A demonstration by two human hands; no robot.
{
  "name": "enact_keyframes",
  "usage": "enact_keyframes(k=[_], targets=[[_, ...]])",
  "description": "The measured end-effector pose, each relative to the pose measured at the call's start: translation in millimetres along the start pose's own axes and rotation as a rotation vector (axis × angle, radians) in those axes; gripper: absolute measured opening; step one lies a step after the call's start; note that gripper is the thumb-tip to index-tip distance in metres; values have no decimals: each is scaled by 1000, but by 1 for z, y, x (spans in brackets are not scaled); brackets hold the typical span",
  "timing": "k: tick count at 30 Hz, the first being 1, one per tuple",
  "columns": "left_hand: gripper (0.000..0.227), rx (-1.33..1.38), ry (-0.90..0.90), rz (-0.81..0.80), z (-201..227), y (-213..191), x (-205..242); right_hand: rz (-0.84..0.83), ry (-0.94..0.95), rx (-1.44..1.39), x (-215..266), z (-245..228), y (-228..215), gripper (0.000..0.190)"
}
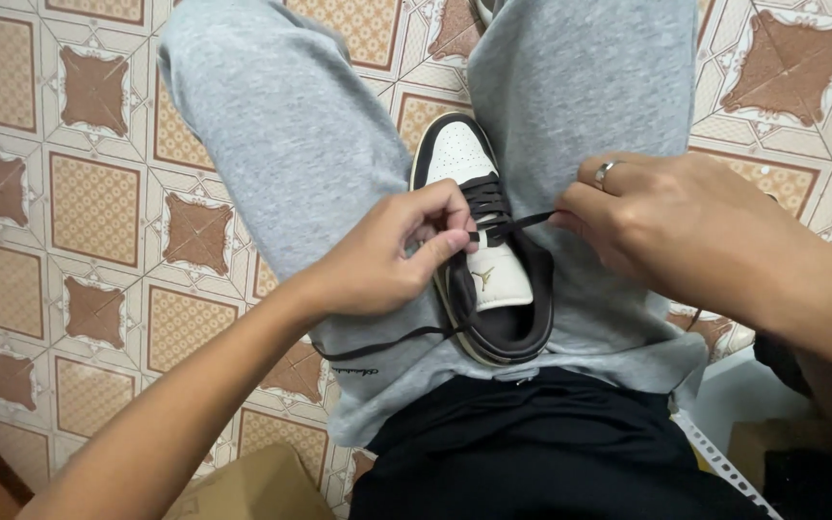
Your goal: Threading and adjusting laces on a high-top sneaker while sitting on the floor.
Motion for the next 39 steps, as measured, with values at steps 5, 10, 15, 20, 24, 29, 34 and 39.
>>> enact_keyframes(k=[5,10,15,20,24,29,34,39], targets=[[10,-95,-54,-52,14,-5,0,-54,-20,99,-6,3,5,8],[32,-565,-334,-76,30,-10,-5,60,-132,165,-15,-1,4,16],[10,-739,-311,-100,40,-5,-21,180,-211,180,-15,4,5,29],[10,-916,-55,3,31,0,-17,289,-323,217,-3,6,13,28],[6,-999,-120,53,25,3,-6,395,-390,215,-1,-2,15,26],[6,-1091,117,126,34,18,9,402,-352,194,-1,0,16,23],[9,-1103,214,214,42,33,11,376,-249,40,19,22,24,25],[15,-1063,228,308,26,37,30,429,-239,-147,41,7,54,18]])
Point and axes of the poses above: each hand's wrist, its own x-axis away from the middle knuckle, its own y-axis out of the palm, z = x × y, the point moved 4 cm from there along -x, towards the middle knuckle, and after that the axes turned 3 degrees about x, right-handed, at the moved point
